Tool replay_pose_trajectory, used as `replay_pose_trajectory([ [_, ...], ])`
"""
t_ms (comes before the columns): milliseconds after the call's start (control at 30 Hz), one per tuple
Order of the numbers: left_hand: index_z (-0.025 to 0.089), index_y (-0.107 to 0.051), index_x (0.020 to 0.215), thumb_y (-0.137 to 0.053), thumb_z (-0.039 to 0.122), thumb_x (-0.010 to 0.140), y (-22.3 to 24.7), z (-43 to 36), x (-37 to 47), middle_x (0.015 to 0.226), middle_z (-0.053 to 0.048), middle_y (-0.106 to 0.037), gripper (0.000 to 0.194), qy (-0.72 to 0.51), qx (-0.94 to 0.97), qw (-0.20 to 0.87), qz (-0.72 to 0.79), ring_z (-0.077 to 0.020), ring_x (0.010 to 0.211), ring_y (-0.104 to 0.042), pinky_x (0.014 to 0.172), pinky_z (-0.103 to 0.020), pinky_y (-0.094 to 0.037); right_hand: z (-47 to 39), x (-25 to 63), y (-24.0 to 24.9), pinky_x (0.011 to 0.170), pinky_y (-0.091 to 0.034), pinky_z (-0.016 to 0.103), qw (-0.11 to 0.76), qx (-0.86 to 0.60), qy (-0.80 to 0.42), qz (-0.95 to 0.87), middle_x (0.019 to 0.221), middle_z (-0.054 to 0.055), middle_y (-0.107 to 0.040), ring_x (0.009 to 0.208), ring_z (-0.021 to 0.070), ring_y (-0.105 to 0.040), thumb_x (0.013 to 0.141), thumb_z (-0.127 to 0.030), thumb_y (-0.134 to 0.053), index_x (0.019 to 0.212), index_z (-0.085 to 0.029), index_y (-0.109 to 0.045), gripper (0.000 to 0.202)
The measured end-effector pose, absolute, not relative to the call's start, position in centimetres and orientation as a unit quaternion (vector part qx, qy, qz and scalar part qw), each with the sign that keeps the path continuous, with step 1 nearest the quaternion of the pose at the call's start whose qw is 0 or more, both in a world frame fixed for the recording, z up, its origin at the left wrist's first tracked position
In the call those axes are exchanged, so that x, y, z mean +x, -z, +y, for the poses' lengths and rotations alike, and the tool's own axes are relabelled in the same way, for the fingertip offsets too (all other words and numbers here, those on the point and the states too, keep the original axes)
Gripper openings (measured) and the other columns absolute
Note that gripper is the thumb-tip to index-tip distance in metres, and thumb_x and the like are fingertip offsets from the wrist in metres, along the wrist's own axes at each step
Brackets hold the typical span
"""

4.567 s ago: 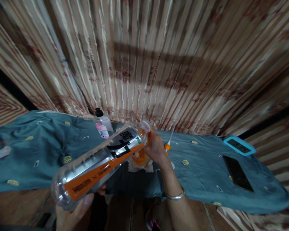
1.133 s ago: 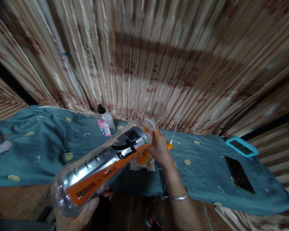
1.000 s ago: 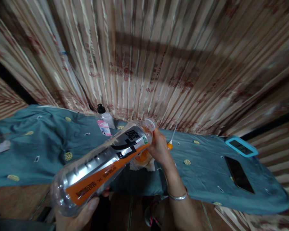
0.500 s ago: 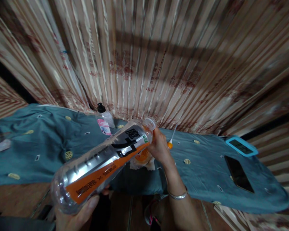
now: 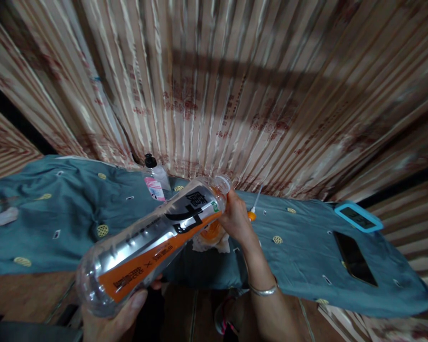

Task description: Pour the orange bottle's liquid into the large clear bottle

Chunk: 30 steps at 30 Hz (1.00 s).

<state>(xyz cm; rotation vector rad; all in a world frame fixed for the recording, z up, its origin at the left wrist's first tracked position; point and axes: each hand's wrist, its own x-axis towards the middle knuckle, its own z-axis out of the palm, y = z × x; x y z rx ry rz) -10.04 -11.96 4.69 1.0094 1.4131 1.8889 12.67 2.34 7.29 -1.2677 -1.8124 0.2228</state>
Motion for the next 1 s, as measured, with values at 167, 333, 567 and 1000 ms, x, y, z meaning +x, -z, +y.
replay_pose_trajectory([
  [167, 0.018, -0.052, 0.147, -0.093, 0.060, 0.065, -4.87, -12.05, -9.77, 0.137, -0.019, -0.064, 0.101, -0.704, 0.355, 0.299, 0.538, -0.0405, 0.130, -0.063, 0.101, -0.049, -0.061, 2.38, 12.82, -7.19, 0.090, -0.063, 0.043, 0.442, -0.508, -0.092, -0.733, 0.120, 0.012, -0.079, 0.109, 0.0330, -0.077, 0.083, -0.029, -0.065, 0.127, -0.021, -0.066, 0.044],
  [333, 0.018, -0.053, 0.145, -0.094, 0.060, 0.063, -5.27, -12.11, -9.69, 0.136, -0.018, -0.065, 0.101, -0.701, 0.350, 0.297, 0.546, -0.0408, 0.129, -0.064, 0.100, -0.050, -0.061, 2.39, 12.83, -7.23, 0.095, -0.062, 0.047, 0.443, -0.512, -0.081, -0.732, 0.124, 0.015, -0.078, 0.113, 0.0352, -0.076, 0.083, -0.031, -0.065, 0.120, -0.021, -0.067, 0.039],
  [567, 0.020, -0.053, 0.143, -0.095, 0.060, 0.061, -5.47, -12.18, -9.70, 0.128, -0.017, -0.067, 0.101, -0.700, 0.345, 0.306, 0.546, -0.0396, 0.121, -0.068, 0.092, -0.047, -0.065, 2.48, 12.94, -7.12, 0.098, -0.061, 0.050, 0.438, -0.513, -0.087, -0.733, 0.125, 0.016, -0.077, 0.115, 0.0364, -0.075, 0.082, -0.029, -0.065, 0.116, -0.021, -0.068, 0.036],
  [1000, 0.017, -0.053, 0.144, -0.094, 0.060, 0.061, -5.33, -12.23, -9.75, 0.137, -0.020, -0.064, 0.102, -0.694, 0.349, 0.309, 0.549, -0.0413, 0.127, -0.066, 0.096, -0.049, -0.064, 2.46, 13.08, -6.87, 0.094, -0.063, 0.046, 0.426, -0.517, -0.118, -0.733, 0.108, 0.010, -0.080, 0.107, 0.0336, -0.077, 0.084, -0.028, -0.069, 0.118, -0.023, -0.067, 0.035],
])
